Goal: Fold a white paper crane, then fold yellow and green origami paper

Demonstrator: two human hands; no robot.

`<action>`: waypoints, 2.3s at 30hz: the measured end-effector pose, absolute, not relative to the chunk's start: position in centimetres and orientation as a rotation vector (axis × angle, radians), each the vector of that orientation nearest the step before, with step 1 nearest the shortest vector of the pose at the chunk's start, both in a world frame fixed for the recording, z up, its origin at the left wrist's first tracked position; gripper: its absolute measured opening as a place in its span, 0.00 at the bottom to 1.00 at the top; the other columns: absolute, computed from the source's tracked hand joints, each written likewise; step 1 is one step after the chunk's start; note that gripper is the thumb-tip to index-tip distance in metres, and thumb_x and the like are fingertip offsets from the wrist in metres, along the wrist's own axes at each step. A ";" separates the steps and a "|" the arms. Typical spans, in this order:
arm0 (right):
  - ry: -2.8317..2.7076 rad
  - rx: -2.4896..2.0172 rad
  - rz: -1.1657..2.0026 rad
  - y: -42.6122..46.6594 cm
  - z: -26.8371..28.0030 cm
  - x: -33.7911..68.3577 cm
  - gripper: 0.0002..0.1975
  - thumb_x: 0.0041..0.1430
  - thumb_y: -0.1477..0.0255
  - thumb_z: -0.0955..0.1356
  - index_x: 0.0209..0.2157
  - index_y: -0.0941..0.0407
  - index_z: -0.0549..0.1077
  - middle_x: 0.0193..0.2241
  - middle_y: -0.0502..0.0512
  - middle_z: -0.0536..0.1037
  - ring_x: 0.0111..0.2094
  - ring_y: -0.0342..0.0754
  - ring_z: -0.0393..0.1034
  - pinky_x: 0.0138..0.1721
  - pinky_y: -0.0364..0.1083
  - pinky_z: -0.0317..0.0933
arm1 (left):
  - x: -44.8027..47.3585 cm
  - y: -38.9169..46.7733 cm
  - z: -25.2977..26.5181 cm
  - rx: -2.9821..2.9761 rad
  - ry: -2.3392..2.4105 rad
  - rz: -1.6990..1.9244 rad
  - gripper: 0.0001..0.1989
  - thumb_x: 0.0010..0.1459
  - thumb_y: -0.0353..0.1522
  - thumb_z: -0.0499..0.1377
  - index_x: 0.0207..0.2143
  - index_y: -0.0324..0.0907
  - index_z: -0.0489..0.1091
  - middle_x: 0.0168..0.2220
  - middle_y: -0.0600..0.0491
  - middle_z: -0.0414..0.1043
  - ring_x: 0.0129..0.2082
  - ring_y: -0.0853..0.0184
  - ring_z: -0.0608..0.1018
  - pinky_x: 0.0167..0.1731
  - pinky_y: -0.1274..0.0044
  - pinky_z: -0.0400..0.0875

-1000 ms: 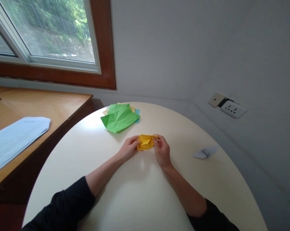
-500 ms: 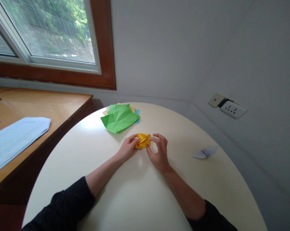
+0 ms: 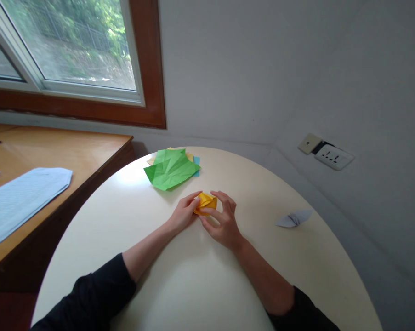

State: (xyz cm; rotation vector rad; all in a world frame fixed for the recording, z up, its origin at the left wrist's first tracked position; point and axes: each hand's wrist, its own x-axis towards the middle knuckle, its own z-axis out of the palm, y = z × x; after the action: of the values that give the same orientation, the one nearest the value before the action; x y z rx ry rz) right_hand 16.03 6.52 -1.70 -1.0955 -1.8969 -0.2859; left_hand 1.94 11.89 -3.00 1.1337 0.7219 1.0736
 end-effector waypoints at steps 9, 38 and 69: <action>-1.875 -1.094 -0.276 6.8 -1.9 16.2 0.03 0.52 0.72 0.69 0.29 0.50 0.75 0.49 0.54 0.65 0.51 0.54 0.59 0.50 0.56 0.57 | 2.0 11.9 -3.2 1.037 0.683 1.029 0.25 0.50 0.38 0.60 0.50 0.39 0.67 0.43 0.48 0.73 0.43 0.60 0.73 0.43 0.71 0.66; -1.912 -1.127 -0.138 6.7 -2.2 15.9 0.05 0.53 0.75 0.66 0.28 0.55 0.74 0.49 0.58 0.66 0.50 0.54 0.59 0.51 0.55 0.55 | 2.2 12.1 -3.8 1.189 0.683 1.063 0.19 0.52 0.39 0.57 0.45 0.38 0.67 0.39 0.48 0.73 0.38 0.62 0.74 0.41 0.72 0.67; -1.877 -1.123 -0.062 6.9 -2.4 15.9 0.04 0.54 0.73 0.67 0.31 0.52 0.75 0.47 0.57 0.67 0.49 0.53 0.59 0.50 0.55 0.57 | 2.0 12.0 -3.7 1.240 0.702 1.045 0.20 0.53 0.39 0.56 0.46 0.37 0.67 0.44 0.46 0.72 0.43 0.60 0.73 0.45 0.70 0.65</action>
State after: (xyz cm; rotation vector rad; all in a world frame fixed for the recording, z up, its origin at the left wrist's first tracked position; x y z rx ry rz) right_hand 15.92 6.94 -2.36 -1.1230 -1.8771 -0.0616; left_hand 2.03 11.95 -3.67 1.2397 0.7016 1.0452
